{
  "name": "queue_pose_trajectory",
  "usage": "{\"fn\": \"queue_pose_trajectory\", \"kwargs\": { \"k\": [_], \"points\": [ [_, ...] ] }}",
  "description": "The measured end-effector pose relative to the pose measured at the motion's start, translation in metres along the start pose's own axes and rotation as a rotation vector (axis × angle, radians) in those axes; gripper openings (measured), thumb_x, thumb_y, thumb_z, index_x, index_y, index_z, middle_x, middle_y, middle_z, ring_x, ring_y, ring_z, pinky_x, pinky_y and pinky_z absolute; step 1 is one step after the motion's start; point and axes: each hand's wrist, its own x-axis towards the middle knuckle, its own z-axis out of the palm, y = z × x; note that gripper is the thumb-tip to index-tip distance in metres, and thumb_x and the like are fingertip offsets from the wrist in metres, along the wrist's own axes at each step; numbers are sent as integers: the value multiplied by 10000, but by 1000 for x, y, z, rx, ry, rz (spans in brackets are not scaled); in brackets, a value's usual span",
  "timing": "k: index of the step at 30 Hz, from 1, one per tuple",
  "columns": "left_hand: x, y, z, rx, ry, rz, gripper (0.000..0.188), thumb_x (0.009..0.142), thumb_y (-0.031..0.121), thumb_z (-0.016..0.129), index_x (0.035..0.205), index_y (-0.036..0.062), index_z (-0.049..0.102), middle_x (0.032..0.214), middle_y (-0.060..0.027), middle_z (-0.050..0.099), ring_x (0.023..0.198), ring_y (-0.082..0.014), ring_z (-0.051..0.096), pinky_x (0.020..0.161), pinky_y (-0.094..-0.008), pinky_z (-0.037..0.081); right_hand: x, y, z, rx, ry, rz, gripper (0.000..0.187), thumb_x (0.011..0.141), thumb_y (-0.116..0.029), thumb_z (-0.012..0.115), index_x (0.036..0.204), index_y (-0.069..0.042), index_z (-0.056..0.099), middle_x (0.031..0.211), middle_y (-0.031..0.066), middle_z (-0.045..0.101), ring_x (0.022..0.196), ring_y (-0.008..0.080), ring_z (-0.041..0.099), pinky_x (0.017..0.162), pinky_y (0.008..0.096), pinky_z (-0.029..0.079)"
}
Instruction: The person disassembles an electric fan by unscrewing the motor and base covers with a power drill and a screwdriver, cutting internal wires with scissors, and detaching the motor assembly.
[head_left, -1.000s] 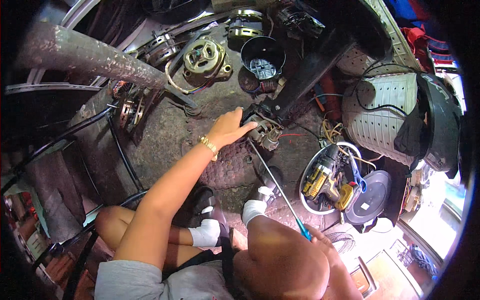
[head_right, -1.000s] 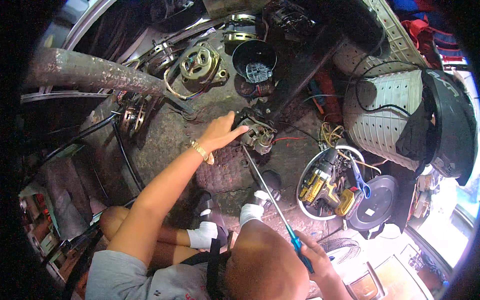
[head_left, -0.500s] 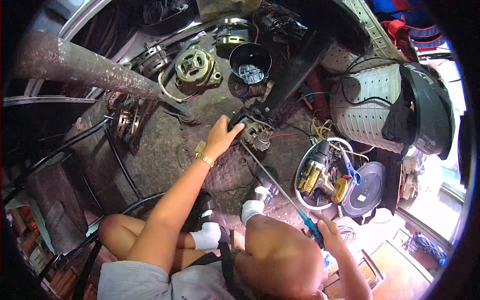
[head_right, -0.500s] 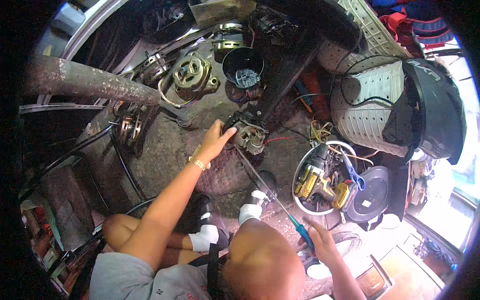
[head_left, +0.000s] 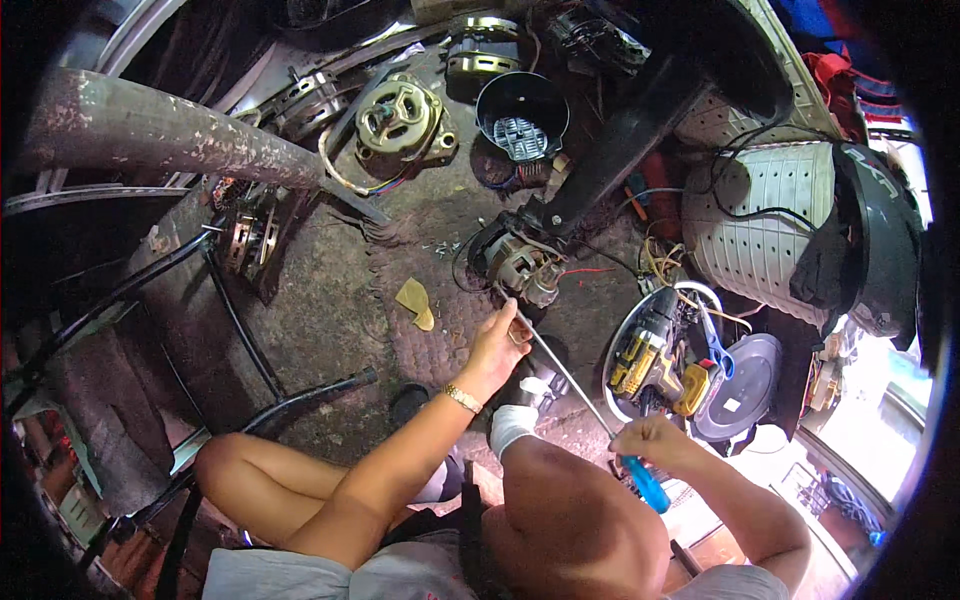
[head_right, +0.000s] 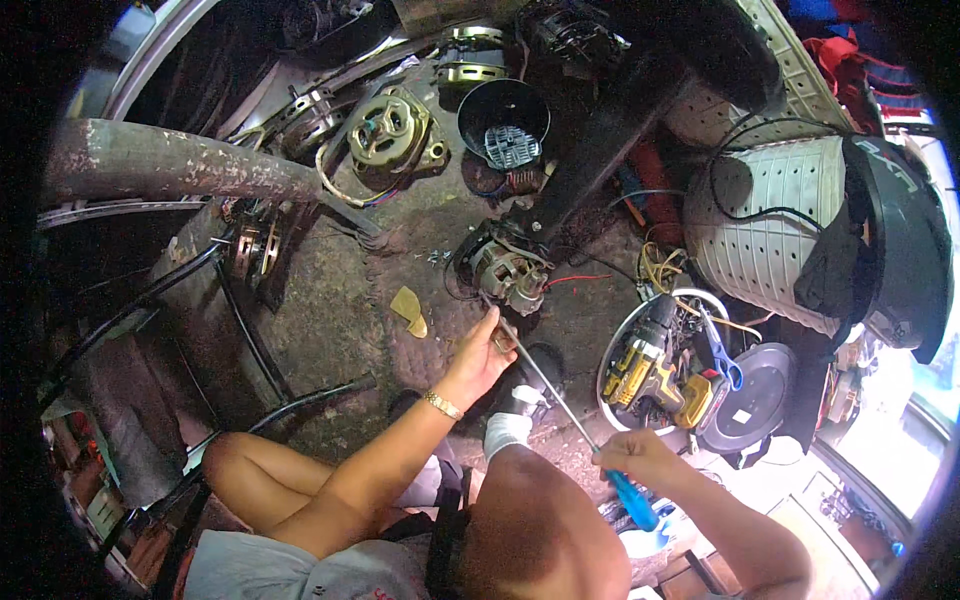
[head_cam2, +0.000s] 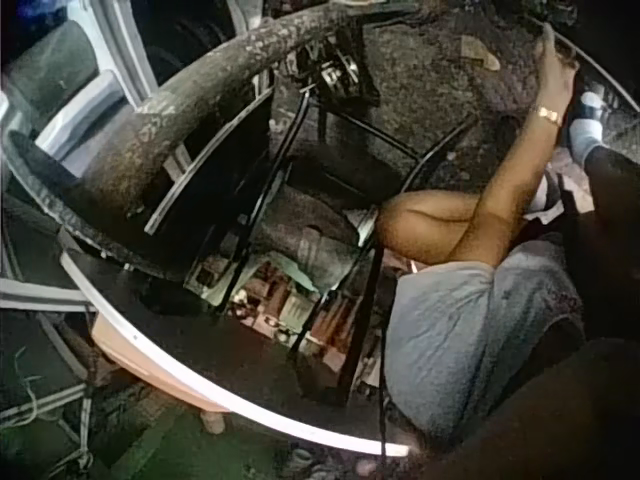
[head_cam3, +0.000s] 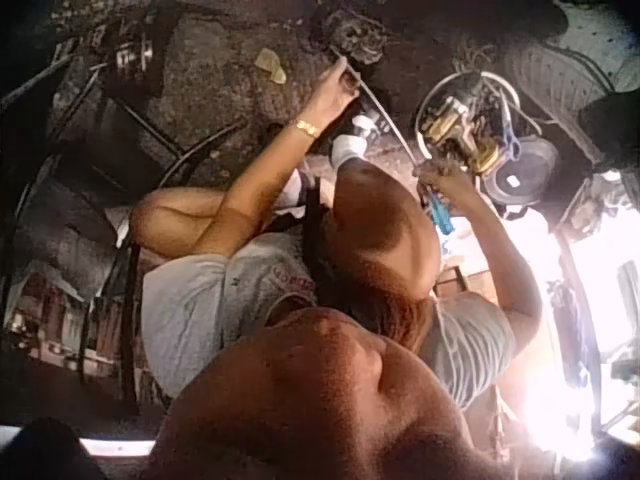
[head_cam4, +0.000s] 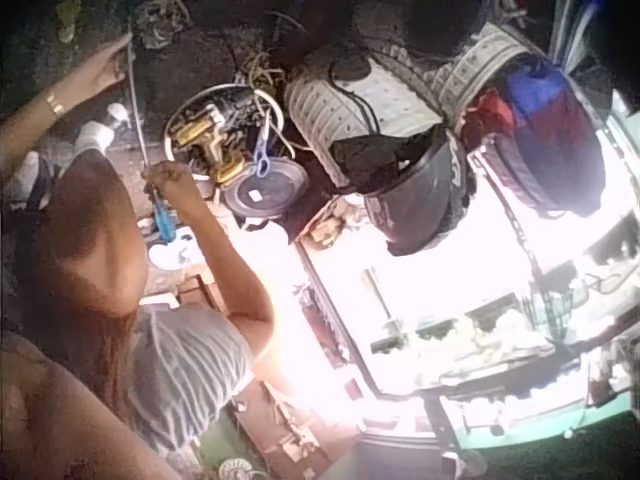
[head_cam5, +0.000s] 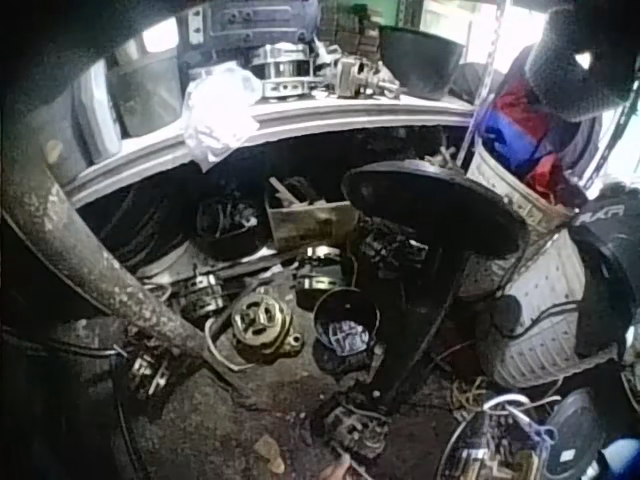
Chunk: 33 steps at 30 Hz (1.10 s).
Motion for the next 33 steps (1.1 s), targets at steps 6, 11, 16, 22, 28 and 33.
{"fn": "queue_pose_trajectory", "kwargs": {
  "k": [6,11,16,22,28,33],
  "points": [
    [4,12,-5,-2,-21,5,164,904,268,651,863,119,594,747,0,613,666,-96,582,554,-221,442,4,-43,22,101,15,24,284,914,-249,616,1026,8,570,721,116,647,530,161,608,475,271,484],
    [-4,17,2,-109,-67,-19,179,910,266,642,899,95,592,790,-48,635,601,-92,557,515,-211,416,24,-20,6,-12,-96,31,308,941,-315,570,1008,-17,604,823,128,675,530,171,627,493,243,497],
    [6,13,-7,-52,-14,-79,194,914,271,636,845,107,559,864,-71,660,541,-63,468,483,-195,358,32,-10,12,-143,-128,13,297,939,-302,573,1028,-24,626,809,95,687,554,160,637,502,242,480],
    [3,18,-10,62,-19,3,211,913,303,631,882,116,538,899,-91,667,534,-52,456,466,-186,354,24,-38,21,152,-32,88,224,903,-256,640,910,-33,620,743,71,685,565,138,633,485,259,469],
    [12,23,-8,-160,-56,-61,257,939,340,582,893,87,580,921,-71,671,519,-60,445,457,-214,364,36,-29,15,-243,-188,14,329,924,-314,600,1063,-16,583,886,90,688,661,132,632,510,247,468],
    [23,22,-18,-268,-21,-96,280,929,376,588,906,97,598,841,-23,655,520,-67,427,461,-214,355,38,-44,32,-15,3,8,268,885,-290,665,845,-33,602,744,94,672,596,122,625,499,244,454]
  ]
}}
